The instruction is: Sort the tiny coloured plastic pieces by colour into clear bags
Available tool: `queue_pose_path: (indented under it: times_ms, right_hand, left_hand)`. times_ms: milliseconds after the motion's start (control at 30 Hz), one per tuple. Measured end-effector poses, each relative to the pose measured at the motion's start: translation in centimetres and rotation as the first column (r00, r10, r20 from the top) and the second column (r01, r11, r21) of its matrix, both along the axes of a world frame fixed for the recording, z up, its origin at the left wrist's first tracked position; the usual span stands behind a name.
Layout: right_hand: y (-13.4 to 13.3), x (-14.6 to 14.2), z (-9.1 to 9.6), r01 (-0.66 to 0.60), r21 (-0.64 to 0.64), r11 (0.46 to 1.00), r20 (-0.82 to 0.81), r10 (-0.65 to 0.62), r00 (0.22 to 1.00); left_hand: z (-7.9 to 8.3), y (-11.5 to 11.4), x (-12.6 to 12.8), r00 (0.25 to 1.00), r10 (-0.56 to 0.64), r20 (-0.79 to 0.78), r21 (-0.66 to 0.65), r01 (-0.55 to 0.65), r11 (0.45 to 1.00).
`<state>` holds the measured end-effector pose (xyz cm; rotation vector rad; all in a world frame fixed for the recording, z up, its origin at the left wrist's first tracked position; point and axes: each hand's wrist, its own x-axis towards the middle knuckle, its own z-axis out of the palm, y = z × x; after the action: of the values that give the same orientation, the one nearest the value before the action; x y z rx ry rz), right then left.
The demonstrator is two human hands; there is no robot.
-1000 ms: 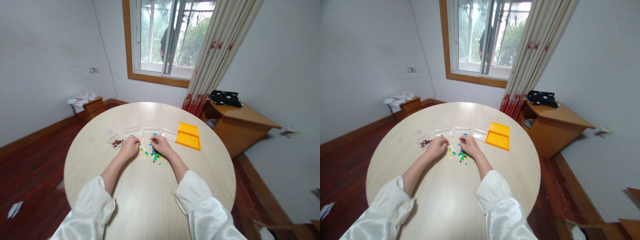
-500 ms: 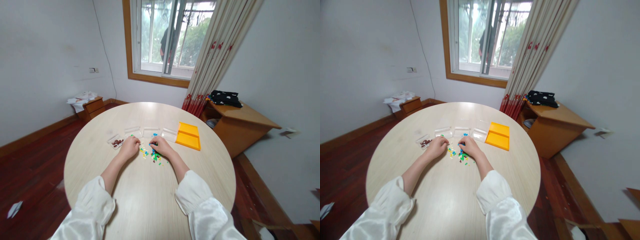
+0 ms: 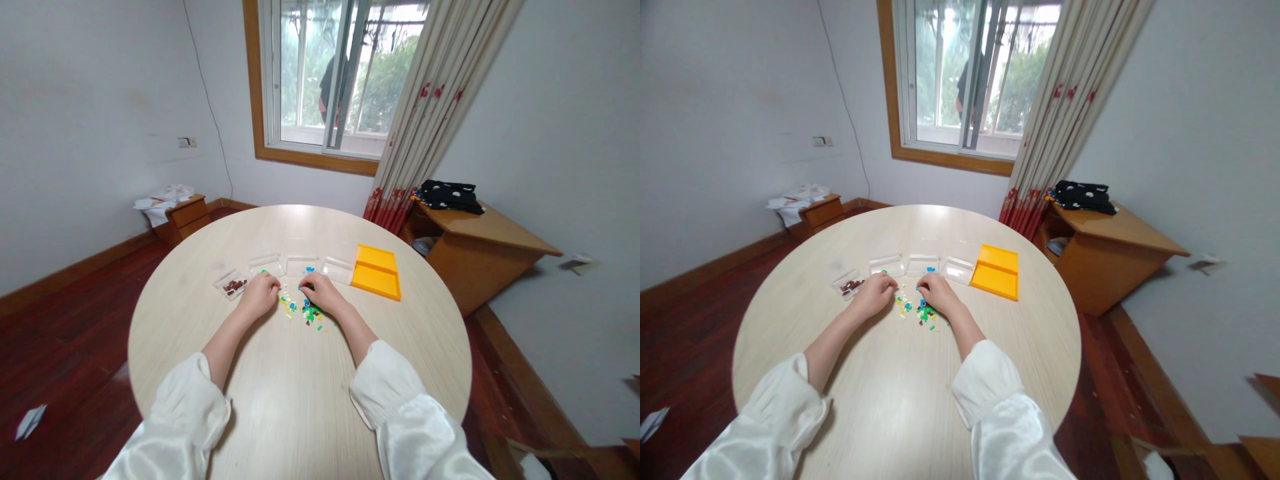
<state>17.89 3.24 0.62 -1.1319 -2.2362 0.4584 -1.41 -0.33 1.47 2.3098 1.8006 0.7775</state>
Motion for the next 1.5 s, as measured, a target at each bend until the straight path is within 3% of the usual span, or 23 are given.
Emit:
queue_pose_path:
  times_ms: [400,800,1033,1267,1500]
  right_hand:
    - [0.2,-0.1,0.0,-0.031,0.036,0.999,-0.002,0.031,1.000]
    - [0.4,0.0,-0.6,0.011,0.078,0.997,-0.130,-0.001,0.992]
    - [0.8,0.3,-0.8,0.089,0.152,0.984,-0.238,-0.051,0.970]
    - [2.2,0.4,-1.2,0.244,0.268,0.932,-0.341,-0.145,0.929]
    - [3.4,0.3,-1.7,0.324,0.252,0.912,-0.370,-0.219,0.903]
  left_hand:
    - [0.1,0.0,0.0,1.000,0.012,-0.014,0.005,-0.012,1.000]
    - [0.3,-0.1,0.0,1.000,0.004,0.011,0.003,-0.004,1.000]
    - [0.1,0.0,0.0,1.000,-0.011,0.016,0.010,0.011,1.000]
    - [0.4,-0.2,0.1,1.000,0.000,0.007,-0.001,0.000,1.000]
    - [0.1,-0.2,0.2,1.000,0.011,0.020,-0.006,-0.011,1.000]
